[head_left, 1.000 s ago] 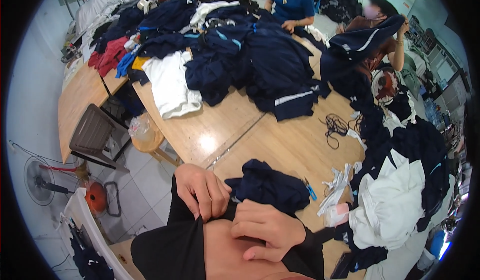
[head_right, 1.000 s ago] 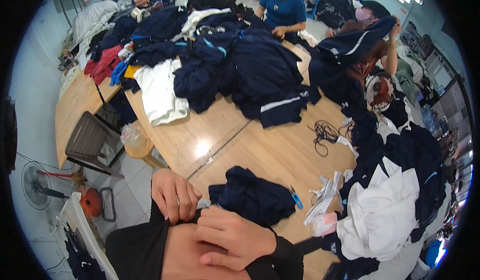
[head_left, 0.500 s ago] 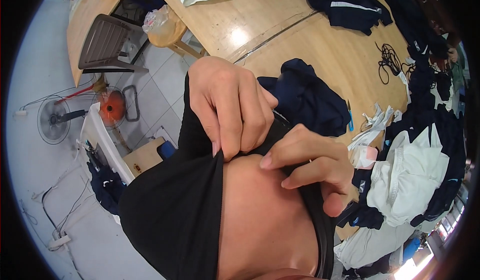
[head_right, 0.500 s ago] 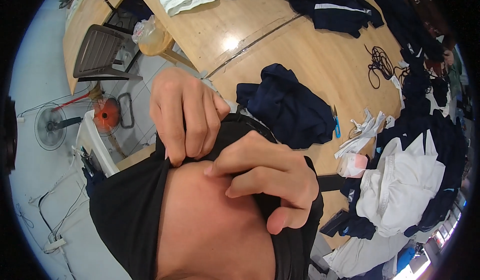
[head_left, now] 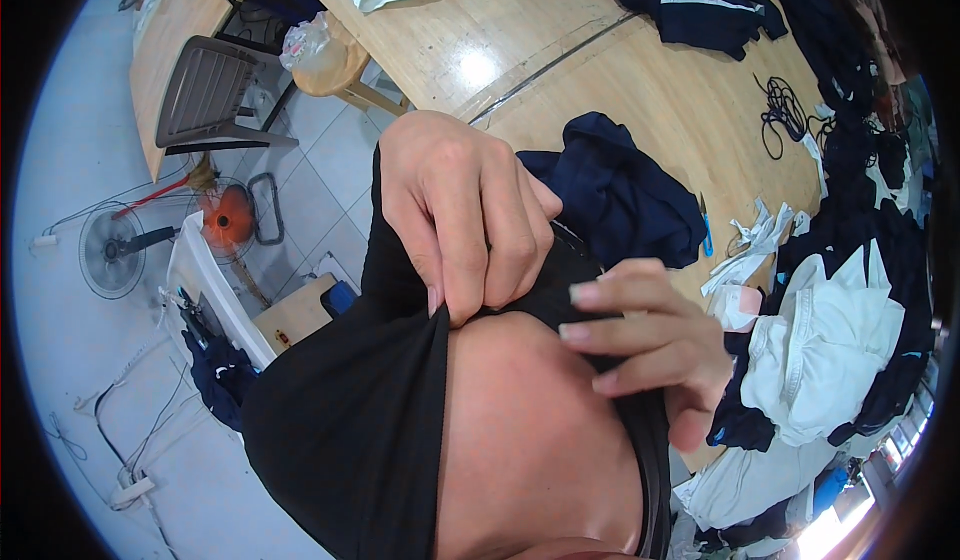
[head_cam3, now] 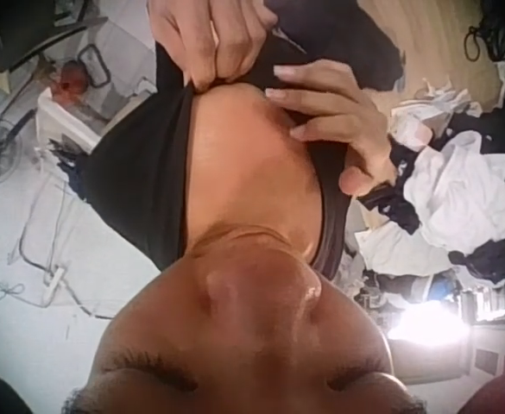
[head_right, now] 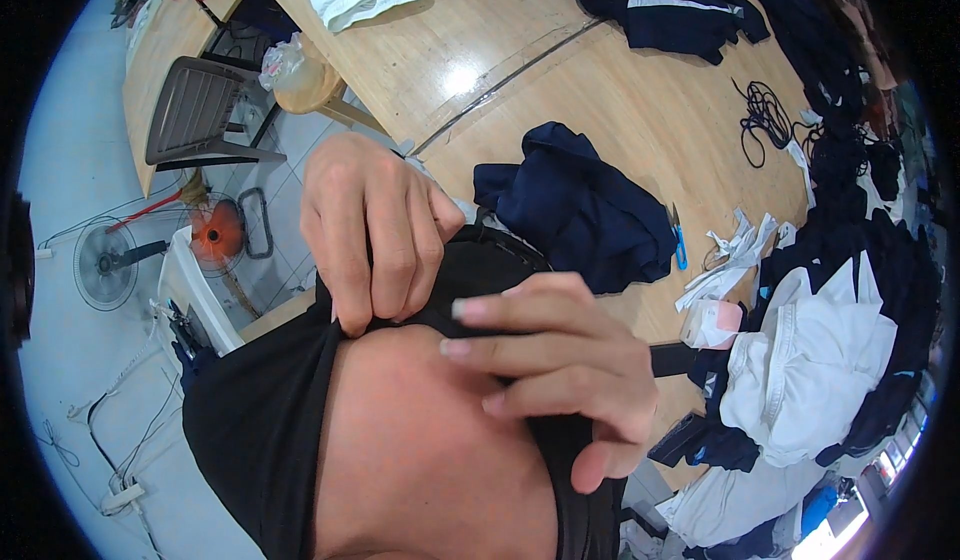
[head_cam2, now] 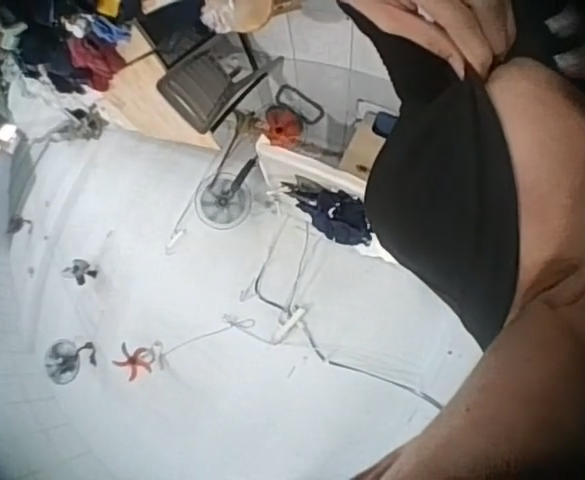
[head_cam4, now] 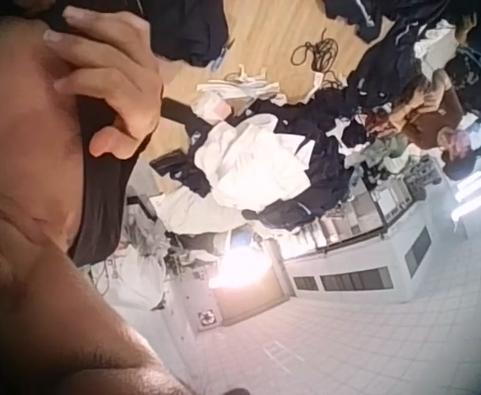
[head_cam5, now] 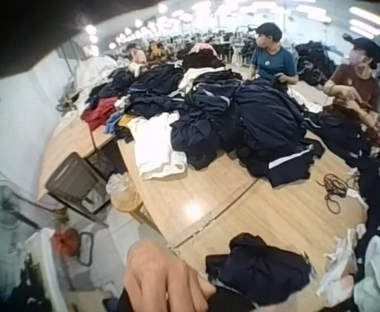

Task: Trimming loose threads from navy blue athletic garments using thread snips in a factory setting.

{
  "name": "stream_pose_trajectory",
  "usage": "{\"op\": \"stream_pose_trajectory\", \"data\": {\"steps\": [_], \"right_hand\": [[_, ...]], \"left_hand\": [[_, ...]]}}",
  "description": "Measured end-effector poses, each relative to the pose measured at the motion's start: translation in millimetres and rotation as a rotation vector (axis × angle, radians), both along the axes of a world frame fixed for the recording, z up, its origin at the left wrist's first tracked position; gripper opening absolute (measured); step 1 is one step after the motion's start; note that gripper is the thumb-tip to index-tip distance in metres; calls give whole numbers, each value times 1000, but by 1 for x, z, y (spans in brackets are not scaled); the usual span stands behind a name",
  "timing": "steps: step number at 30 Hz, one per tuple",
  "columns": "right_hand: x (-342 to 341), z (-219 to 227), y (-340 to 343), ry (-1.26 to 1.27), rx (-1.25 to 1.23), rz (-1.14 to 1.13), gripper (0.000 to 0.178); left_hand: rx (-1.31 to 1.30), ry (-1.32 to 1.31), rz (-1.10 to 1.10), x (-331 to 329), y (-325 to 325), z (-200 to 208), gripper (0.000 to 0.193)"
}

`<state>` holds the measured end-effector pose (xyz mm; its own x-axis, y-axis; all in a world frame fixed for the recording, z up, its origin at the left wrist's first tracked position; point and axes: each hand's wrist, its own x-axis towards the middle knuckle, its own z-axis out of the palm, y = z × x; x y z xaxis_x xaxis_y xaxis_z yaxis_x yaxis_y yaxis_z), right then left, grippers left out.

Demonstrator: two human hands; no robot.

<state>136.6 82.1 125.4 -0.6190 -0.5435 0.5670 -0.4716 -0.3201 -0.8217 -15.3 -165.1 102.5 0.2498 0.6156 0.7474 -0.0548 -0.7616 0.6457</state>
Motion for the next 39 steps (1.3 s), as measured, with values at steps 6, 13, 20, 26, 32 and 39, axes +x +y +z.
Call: {"op": "stream_pose_trajectory", "data": {"steps": [6,13,20,26,32,39], "right_hand": [[9,18,-20,-128,-66,319,77],[-21,48,-36,84,183,272,102],[11,43,-3,48,101,330,74],[17,81,-9,197,33,208,49],[16,69,-17,214,-42,129,29],[6,63,-23,223,-25,301,34]], "left_hand": [[7,56,-116,-18,7,6,14],[173,-82,-106,-19,17,7,31],[171,-225,-17,4,46,26,34],[228,-387,-87,25,93,48,37],[164,-360,-193,22,112,51,36],[235,-240,-266,25,105,69,36]]}}
